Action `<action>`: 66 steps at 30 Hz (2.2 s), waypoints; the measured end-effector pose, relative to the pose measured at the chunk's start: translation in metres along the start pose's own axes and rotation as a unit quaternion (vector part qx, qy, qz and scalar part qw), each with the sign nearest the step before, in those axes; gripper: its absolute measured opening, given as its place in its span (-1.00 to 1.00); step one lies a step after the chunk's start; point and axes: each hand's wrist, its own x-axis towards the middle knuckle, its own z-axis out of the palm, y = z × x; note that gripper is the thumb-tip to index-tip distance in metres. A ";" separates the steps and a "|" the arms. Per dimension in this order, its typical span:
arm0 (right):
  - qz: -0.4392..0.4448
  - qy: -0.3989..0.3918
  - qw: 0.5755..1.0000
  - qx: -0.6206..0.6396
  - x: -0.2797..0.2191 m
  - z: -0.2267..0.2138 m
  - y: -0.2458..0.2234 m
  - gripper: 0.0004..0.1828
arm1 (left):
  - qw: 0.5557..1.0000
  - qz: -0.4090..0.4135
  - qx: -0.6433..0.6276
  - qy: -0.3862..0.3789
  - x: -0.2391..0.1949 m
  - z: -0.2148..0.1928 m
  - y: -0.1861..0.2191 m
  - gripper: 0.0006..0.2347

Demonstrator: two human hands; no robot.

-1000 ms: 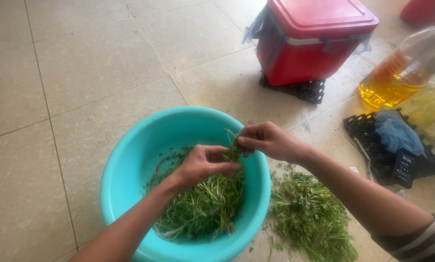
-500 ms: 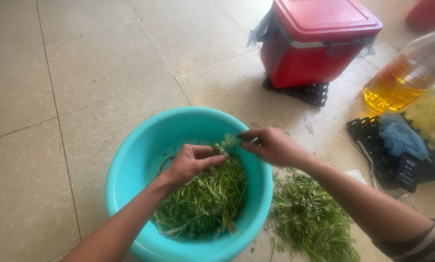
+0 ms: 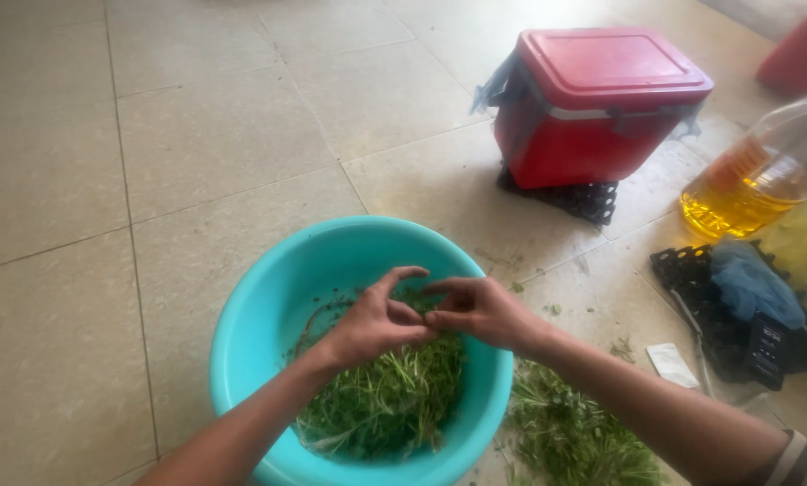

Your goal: Sorting and cleaning green herbs by hand and placing them into a plastic basin.

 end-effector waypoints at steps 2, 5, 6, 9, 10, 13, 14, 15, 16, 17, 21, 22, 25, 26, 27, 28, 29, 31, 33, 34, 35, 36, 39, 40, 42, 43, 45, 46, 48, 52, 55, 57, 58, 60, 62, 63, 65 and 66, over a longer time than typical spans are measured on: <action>0.027 -0.007 0.999 -0.024 0.003 -0.002 0.003 -0.66 | 0.999 -0.009 0.035 0.005 -0.003 0.003 0.008 -0.22; 0.012 0.015 0.999 -0.041 0.002 -0.002 0.002 -0.69 | 0.999 -0.026 0.029 -0.001 -0.007 0.003 0.015 -0.32; 0.011 0.014 0.999 -0.040 0.001 -0.002 -0.003 -0.69 | 0.999 -0.027 0.030 -0.001 -0.006 0.002 0.013 -0.32; 0.006 0.026 1.000 -0.015 -0.002 -0.002 -0.010 -0.69 | 0.998 -0.047 0.039 -0.004 -0.004 0.001 0.010 -0.66; 0.003 0.037 0.999 -0.017 -0.001 -0.002 -0.007 -0.67 | 0.998 -0.052 0.039 0.003 -0.004 0.002 0.010 -0.73; 0.006 0.059 0.998 0.001 0.002 -0.003 -0.002 -0.64 | 0.999 -0.049 0.020 0.003 -0.002 0.001 0.009 -0.77; 0.010 0.071 0.997 0.020 0.004 -0.003 -0.002 -0.64 | 0.999 -0.041 0.003 -0.002 -0.001 0.000 0.008 -0.76; 0.009 0.070 0.997 0.020 0.003 -0.002 -0.005 -0.64 | 0.999 -0.041 0.004 -0.001 0.000 -0.002 0.007 -0.76; 0.018 0.065 0.996 0.052 0.002 -0.002 -0.008 -0.55 | 0.999 -0.032 -0.007 0.000 0.001 -0.002 0.005 -0.76; 0.027 0.061 0.994 0.083 0.000 -0.002 -0.011 -0.45 | 1.000 -0.024 -0.018 0.001 0.002 -0.003 0.004 -0.76; 0.012 -0.024 0.996 0.082 -0.004 0.002 -0.008 -0.45 | 0.998 -0.021 -0.061 0.001 0.003 -0.005 0.000 -0.79; -0.013 -0.032 0.998 0.043 -0.001 0.000 0.000 -0.54 | 0.998 -0.021 -0.062 -0.010 0.005 -0.008 -0.005 -0.79; -0.037 -0.040 0.997 -0.058 0.004 -0.008 0.003 -0.68 | 0.997 -0.034 -0.067 -0.024 0.002 -0.010 0.000 -0.76; -0.033 -0.037 0.991 -0.121 0.004 -0.012 0.001 -0.73 | 0.996 -0.046 -0.072 -0.030 0.001 -0.010 0.005 -0.74; -0.033 -0.036 0.992 -0.121 0.004 -0.015 -0.004 -0.73 | 0.996 -0.046 -0.071 -0.031 0.001 -0.012 0.006 -0.74; -0.058 -0.036 0.988 -0.137 0.003 -0.017 -0.008 -0.76 | 0.995 -0.060 -0.068 -0.031 0.000 -0.013 0.007 -0.74; -0.083 -0.037 0.984 -0.154 0.003 -0.019 -0.012 -0.78 | 0.995 -0.073 -0.064 -0.032 -0.001 -0.015 0.007 -0.73; -0.094 -0.025 0.988 -0.121 0.004 -0.030 -0.009 -0.78 | 0.996 -0.082 -0.038 -0.027 -0.002 -0.021 0.004 -0.72; -0.104 -0.014 0.991 -0.087 0.003 -0.037 -0.007 -0.77 | 0.995 -0.092 -0.013 -0.020 -0.006 -0.025 0.002 -0.71; -0.092 0.001 0.994 -0.059 0.002 -0.039 -0.007 -0.74 | 0.995 -0.101 -0.020 0.006 -0.007 -0.026 0.003 -0.69; -0.080 0.016 0.996 -0.031 0.000 -0.042 -0.007 -0.72 | 0.993 -0.110 -0.028 0.032 -0.009 -0.027 0.004 -0.67; -0.080 0.017 0.996 -0.031 0.002 -0.037 -0.006 -0.72 | 0.993 -0.109 -0.027 0.032 -0.009 -0.026 0.007 -0.67; -0.104 0.002 0.984 -0.144 0.003 -0.021 -0.001 -0.62 | 0.994 -0.096 -0.039 0.022 -0.007 -0.020 0.010 -0.71; -0.117 -0.011 0.987 -0.109 0.004 -0.016 0.001 -0.61 | 0.996 -0.085 -0.035 0.007 -0.005 -0.017 0.009 -0.72; -0.130 -0.026 0.988 -0.074 0.005 -0.009 0.000 -0.59 | 0.997 -0.075 -0.032 -0.008 -0.003 -0.011 0.008 -0.73; -0.134 -0.014 0.988 -0.074 0.006 -0.007 -0.003 -0.66 | 0.997 -0.067 -0.027 -0.020 -0.003 -0.008 0.008 -0.72; -0.137 -0.002 0.988 -0.073 0.007 -0.006 -0.004 -0.72 | 0.997 -0.059 -0.024 -0.033 -0.002 -0.005 0.008 -0.72; -0.141 0.010 0.987 -0.081 0.007 -0.007 -0.003 -0.74 | 0.998 -0.050 -0.009 -0.032 -0.002 -0.006 0.008 -0.71; -0.145 0.022 0.985 -0.089 0.007 -0.007 -0.004 -0.75 | 0.999 -0.040 0.006 -0.032 -0.003 -0.007 0.006 -0.69; -0.134 0.013 0.986 -0.099 0.002 -0.006 -0.007 -0.75 | 0.999 -0.040 -0.011 -0.016 -0.001 -0.009 -0.002 -0.74; -0.131 -0.007 0.984 -0.117 0.004 -0.008 -0.006 -0.76 | 0.999 -0.028 -0.012 -0.018 -0.001 -0.012 0.003 -0.75; -0.124 -0.016 0.985 -0.115 0.004 -0.010 -0.003 -0.77 | 0.999 -0.028 -0.017 -0.027 0.000 -0.013 0.002 -0.74; -0.139 -0.014 0.980 -0.140 0.003 -0.011 -0.002 -0.78 | 0.999 -0.030 -0.020 -0.035 -0.001 -0.014 -0.001 -0.74; -0.151 -0.016 0.975 -0.160 0.000 -0.016 -0.003 -0.78 | 0.998 -0.038 -0.024 -0.042 -0.003 -0.015 0.000 -0.73; -0.197 -0.011 0.965 -0.174 0.000 -0.025 -0.009 -0.80 | 0.997 -0.053 -0.035 -0.044 -0.008 -0.017 0.010 -0.70; -0.198 -0.016 0.965 -0.171 -0.001 -0.027 -0.012 -0.80 | 0.997 -0.057 -0.036 -0.040 -0.008 -0.019 0.010 -0.70; -0.163 0.031 0.975 -0.147 -0.004 -0.031 -0.017 -0.84 | 0.997 -0.050 -0.035 -0.039 -0.010 -0.022 0.011 -0.71; -0.163 0.028 0.975 -0.146 -0.005 -0.035 -0.020 -0.84 | 0.997 -0.052 -0.037 -0.036 -0.011 -0.022 0.009 -0.71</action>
